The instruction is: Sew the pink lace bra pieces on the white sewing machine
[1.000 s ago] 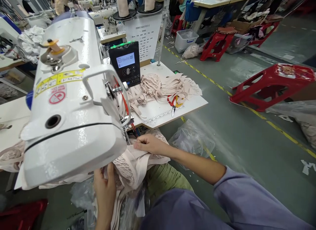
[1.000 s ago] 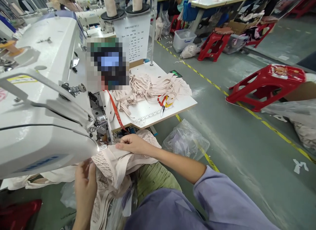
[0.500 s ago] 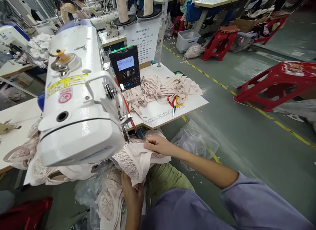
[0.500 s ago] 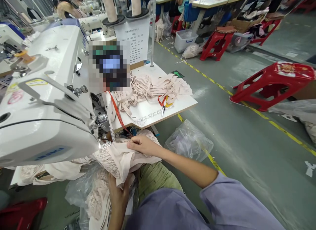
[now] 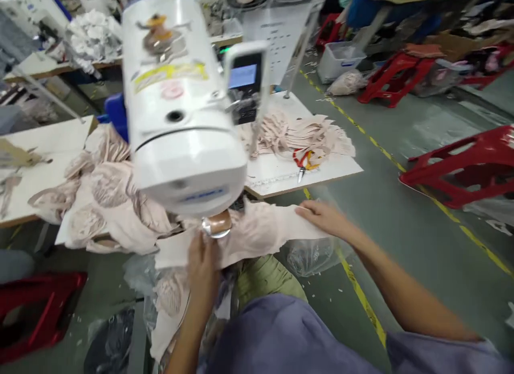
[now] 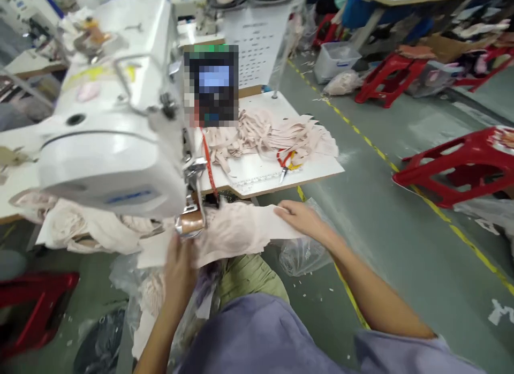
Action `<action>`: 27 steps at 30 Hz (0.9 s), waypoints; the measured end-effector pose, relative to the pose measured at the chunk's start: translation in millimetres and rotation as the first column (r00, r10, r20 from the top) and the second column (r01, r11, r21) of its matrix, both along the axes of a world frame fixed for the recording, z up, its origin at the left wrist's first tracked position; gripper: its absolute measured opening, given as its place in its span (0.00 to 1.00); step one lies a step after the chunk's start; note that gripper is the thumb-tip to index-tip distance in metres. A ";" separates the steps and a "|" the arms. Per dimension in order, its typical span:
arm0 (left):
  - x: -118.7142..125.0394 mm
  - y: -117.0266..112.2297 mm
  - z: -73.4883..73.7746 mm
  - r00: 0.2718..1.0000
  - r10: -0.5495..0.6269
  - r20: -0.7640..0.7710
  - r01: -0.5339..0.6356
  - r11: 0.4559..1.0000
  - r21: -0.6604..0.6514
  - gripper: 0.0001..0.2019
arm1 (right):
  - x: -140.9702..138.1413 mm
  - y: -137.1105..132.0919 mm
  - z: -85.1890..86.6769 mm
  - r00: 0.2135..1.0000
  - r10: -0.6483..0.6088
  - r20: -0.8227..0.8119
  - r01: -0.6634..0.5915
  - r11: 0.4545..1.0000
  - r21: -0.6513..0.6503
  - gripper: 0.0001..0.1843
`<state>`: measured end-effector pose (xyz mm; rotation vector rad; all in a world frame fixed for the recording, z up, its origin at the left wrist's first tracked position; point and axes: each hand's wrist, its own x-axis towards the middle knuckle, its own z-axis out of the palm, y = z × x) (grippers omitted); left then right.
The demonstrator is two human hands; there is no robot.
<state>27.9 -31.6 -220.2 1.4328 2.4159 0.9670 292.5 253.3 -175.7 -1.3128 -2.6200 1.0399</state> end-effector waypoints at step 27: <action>18.4 -123.6 67.9 0.936 0.093 0.339 -0.051 0.990 -0.129 0.15 | -182.2 -190.3 -3.2 0.274 0.802 -0.530 -0.961 0.207 -0.185 0.19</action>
